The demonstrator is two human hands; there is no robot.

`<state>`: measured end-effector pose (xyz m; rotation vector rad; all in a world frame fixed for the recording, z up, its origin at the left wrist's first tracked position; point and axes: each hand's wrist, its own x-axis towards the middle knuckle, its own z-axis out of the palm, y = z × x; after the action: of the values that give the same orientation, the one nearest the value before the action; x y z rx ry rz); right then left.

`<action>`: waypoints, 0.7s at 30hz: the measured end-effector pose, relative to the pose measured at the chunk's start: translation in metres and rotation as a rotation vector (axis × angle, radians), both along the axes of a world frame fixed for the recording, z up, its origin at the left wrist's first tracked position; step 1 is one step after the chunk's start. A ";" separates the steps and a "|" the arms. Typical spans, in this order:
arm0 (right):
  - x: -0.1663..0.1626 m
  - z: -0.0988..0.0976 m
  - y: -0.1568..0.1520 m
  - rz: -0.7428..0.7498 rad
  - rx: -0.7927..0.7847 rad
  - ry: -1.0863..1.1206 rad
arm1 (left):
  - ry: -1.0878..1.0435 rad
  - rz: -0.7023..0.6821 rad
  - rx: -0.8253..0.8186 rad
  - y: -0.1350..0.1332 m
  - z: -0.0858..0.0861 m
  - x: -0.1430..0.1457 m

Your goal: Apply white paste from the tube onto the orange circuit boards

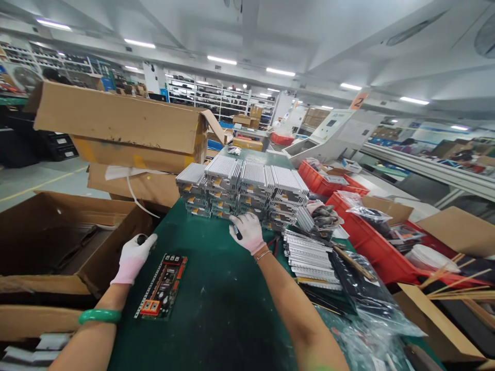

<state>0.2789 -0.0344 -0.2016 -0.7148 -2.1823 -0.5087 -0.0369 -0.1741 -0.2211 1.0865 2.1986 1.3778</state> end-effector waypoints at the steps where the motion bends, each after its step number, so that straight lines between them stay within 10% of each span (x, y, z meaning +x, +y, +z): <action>1: 0.003 -0.002 0.002 -0.024 -0.008 -0.004 | 0.000 -0.001 0.003 0.000 0.000 0.000; 21: -0.009 -0.013 -0.001 -0.015 -0.048 -0.046 | -0.009 0.005 0.016 0.000 0.000 0.001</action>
<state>0.2697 -0.0353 -0.2142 -0.7523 -2.2406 -0.4860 -0.0362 -0.1743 -0.2214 1.0794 2.1894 1.4022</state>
